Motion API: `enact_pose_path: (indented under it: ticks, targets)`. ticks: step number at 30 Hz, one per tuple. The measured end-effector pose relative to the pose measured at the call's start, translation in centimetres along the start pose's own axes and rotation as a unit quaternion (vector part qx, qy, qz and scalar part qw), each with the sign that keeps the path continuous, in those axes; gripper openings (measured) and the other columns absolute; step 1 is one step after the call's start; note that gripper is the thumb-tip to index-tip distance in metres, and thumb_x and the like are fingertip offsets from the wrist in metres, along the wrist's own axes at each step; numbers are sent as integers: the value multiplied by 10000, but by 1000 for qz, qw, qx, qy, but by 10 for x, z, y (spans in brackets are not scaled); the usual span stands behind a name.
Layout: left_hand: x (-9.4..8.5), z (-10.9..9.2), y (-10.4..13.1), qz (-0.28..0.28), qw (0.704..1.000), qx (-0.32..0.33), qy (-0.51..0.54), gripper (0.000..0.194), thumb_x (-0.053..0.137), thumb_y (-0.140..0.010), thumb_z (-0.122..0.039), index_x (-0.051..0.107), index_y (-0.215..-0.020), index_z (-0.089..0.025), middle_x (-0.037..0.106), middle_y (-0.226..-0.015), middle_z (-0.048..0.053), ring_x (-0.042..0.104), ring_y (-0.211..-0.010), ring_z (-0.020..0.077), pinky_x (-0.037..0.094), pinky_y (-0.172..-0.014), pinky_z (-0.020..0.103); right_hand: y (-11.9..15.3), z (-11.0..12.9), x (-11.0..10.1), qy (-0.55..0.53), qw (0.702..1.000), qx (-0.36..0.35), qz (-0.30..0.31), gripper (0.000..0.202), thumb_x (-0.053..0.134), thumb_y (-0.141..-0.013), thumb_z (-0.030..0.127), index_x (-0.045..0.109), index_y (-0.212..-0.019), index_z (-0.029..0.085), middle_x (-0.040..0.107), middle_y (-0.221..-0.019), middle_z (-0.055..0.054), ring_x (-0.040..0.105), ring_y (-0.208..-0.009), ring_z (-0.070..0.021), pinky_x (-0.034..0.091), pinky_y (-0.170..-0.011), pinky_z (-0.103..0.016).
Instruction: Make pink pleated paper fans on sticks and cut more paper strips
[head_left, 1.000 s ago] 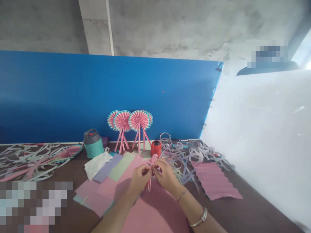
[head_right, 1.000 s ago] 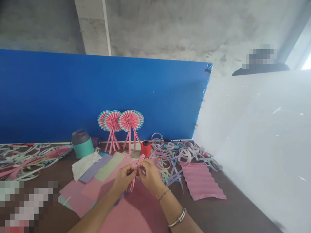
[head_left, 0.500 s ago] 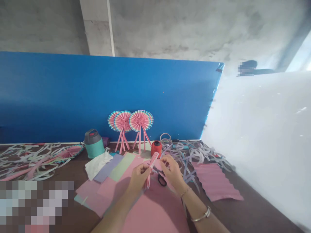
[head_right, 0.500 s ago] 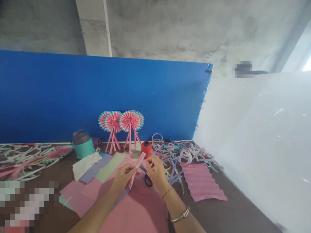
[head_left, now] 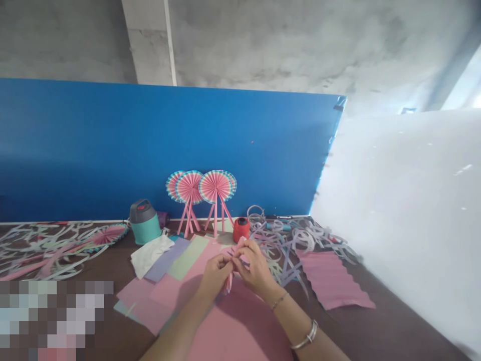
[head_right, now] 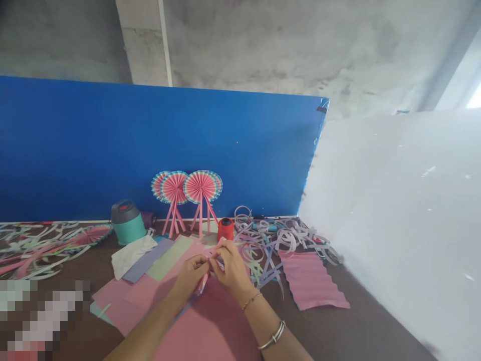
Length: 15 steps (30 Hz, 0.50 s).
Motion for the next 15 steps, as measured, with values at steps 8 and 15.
enact_pose_path:
  ticks: [8,15]
  targets:
    - [1,-4,3,-9,1000,6,10,177,594,-673,-333,572,-591,-178,522,-444,-47,457,-385,91,344,-440,208,0,-1,1,23,1000,-6,11,177,411,-915,202,528,-782,188,528,-890,-71,506,-872,-203,427,-802,-353]
    - [0,3,0,-5,1000,-10,2,206,587,-683,-359,557,-588,-179,478,-413,-62,396,-345,79,287,-403,205,0,0,1,21,999,-23,18,140,431,-909,226,532,-819,191,526,-915,-75,508,-893,-211,433,-814,-361]
Point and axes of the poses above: each hand's wrist, its own y-axis away from the middle knuckle, its own x-axis out of the palm, z = x × y, the point moved 4 cm from there along -y, towards the middle knuckle
